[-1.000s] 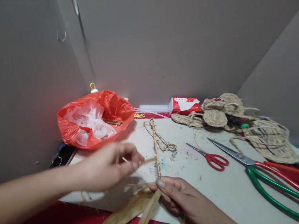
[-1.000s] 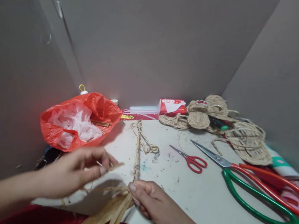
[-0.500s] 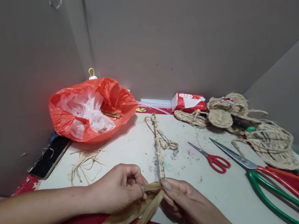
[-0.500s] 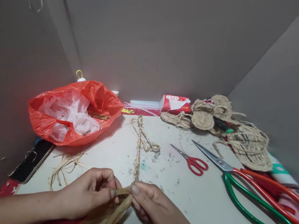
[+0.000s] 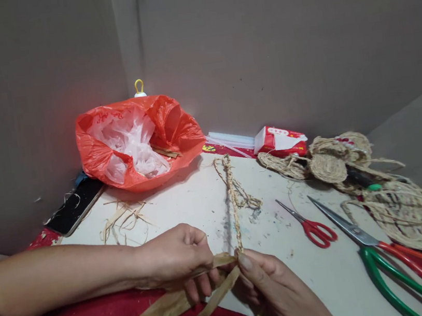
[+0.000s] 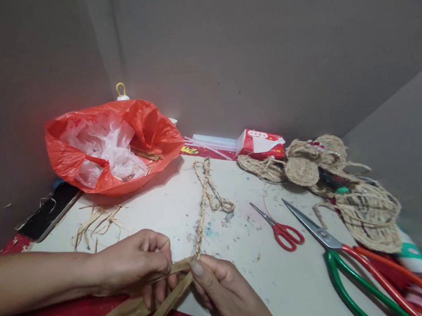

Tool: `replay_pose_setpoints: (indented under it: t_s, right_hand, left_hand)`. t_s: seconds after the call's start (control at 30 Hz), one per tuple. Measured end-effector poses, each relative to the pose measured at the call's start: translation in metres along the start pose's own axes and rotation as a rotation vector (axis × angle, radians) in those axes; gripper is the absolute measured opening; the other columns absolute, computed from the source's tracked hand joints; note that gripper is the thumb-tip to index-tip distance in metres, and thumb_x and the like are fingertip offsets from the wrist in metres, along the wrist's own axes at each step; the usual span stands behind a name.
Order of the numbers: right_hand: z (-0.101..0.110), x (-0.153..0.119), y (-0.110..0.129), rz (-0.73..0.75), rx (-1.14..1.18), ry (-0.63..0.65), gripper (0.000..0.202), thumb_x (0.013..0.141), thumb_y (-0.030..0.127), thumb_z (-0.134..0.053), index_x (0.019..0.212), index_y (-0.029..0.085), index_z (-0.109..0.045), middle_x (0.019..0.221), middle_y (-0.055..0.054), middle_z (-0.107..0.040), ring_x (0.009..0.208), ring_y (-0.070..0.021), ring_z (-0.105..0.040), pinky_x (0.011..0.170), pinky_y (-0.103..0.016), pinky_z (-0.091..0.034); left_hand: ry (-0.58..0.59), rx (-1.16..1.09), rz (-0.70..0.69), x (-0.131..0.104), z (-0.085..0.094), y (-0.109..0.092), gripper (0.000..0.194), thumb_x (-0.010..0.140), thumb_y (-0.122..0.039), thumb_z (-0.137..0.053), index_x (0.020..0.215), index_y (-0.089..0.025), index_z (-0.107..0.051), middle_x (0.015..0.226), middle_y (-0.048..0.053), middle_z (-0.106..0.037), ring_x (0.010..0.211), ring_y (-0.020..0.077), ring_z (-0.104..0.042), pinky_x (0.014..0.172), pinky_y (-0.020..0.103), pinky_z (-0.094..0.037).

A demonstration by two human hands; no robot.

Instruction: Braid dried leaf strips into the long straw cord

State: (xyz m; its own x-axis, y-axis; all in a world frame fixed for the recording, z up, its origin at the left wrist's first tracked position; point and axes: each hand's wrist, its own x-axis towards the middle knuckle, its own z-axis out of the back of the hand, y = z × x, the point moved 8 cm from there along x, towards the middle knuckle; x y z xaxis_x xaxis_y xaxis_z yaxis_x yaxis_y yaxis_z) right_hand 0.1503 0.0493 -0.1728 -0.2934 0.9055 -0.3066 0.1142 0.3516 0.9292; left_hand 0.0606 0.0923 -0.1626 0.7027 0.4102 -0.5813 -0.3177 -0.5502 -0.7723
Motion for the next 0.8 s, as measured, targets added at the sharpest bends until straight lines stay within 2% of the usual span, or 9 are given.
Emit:
replay_pose_setpoints:
  t_s: [0.13,0.33,0.4,0.47,0.53,0.67,0.8]
  right_hand:
    - [0.000,0.000,0.001,-0.005,0.004,-0.014,0.045,0.090,0.053,-0.044,0.061,0.019,-0.037,0.054,0.005,-0.030,0.050,-0.0082,-0.023,0.046,-0.024,-0.018]
    - [-0.001,0.001,0.006,-0.012,-0.044,-0.016,0.044,0.090,0.052,-0.044,0.062,0.019,-0.039,0.054,0.006,-0.028,0.050,-0.0087,-0.023,0.046,-0.024,-0.019]
    - [0.000,0.001,0.007,-0.002,-0.066,-0.019,0.045,0.090,0.053,-0.043,0.060,0.019,-0.037,0.054,0.005,-0.028,0.050,-0.0089,-0.023,0.047,-0.024,-0.020]
    - [0.001,0.001,0.006,0.005,-0.084,-0.023,0.046,0.090,0.054,-0.042,0.060,0.020,-0.035,0.054,0.005,-0.028,0.051,-0.0091,-0.023,0.047,-0.024,-0.021]
    - [0.002,0.001,0.005,0.016,-0.099,-0.028,0.046,0.089,0.055,-0.042,0.060,0.020,-0.034,0.054,0.005,-0.028,0.050,-0.0093,-0.023,0.047,-0.024,-0.021]
    - [0.002,0.001,0.004,0.029,-0.120,-0.028,0.045,0.091,0.054,-0.038,0.061,0.020,-0.034,0.055,0.005,-0.028,0.051,-0.0096,-0.023,0.047,-0.024,-0.020]
    - [0.000,0.001,0.005,0.040,-0.184,-0.019,0.044,0.091,0.055,-0.037,0.063,0.020,-0.036,0.058,0.004,-0.030,0.054,-0.0109,-0.026,0.049,-0.024,-0.025]
  left_hand:
    - [0.023,-0.057,0.024,-0.001,-0.003,-0.002,0.007,0.052,-0.020,-0.051,0.054,-0.013,-0.052,0.049,0.001,-0.057,0.035,0.0076,-0.046,0.032,0.016,-0.034]
    - [-0.024,0.178,-0.017,-0.008,0.002,-0.006,0.008,0.064,-0.024,-0.051,0.061,-0.016,-0.051,0.041,-0.005,-0.048,0.026,0.0044,-0.029,0.027,0.015,-0.020]
    - [-0.001,0.128,-0.023,-0.007,-0.001,-0.008,0.006,0.063,-0.022,-0.051,0.065,-0.017,-0.048,0.044,-0.005,-0.052,0.028,0.0056,-0.035,0.030,0.016,-0.025]
    - [0.013,0.030,-0.055,-0.004,-0.002,-0.012,0.014,0.062,-0.019,-0.053,0.075,-0.018,-0.047,0.050,-0.005,-0.057,0.035,0.0083,-0.047,0.037,0.018,-0.035]
    - [0.037,-0.046,-0.089,-0.001,-0.004,-0.016,0.022,0.064,-0.019,-0.056,0.084,-0.018,-0.048,0.052,-0.005,-0.058,0.041,0.0091,-0.052,0.043,0.019,-0.040]
    - [0.120,-0.077,-0.077,0.003,-0.009,-0.013,0.020,0.066,-0.023,-0.062,0.082,-0.016,-0.053,0.050,-0.004,-0.056,0.042,0.0095,-0.051,0.043,0.019,-0.037]
    - [0.086,0.027,-0.091,0.004,-0.005,-0.013,0.016,0.069,-0.024,-0.063,0.077,-0.016,-0.053,0.054,-0.004,-0.056,0.041,0.0059,-0.046,0.043,0.017,-0.033]
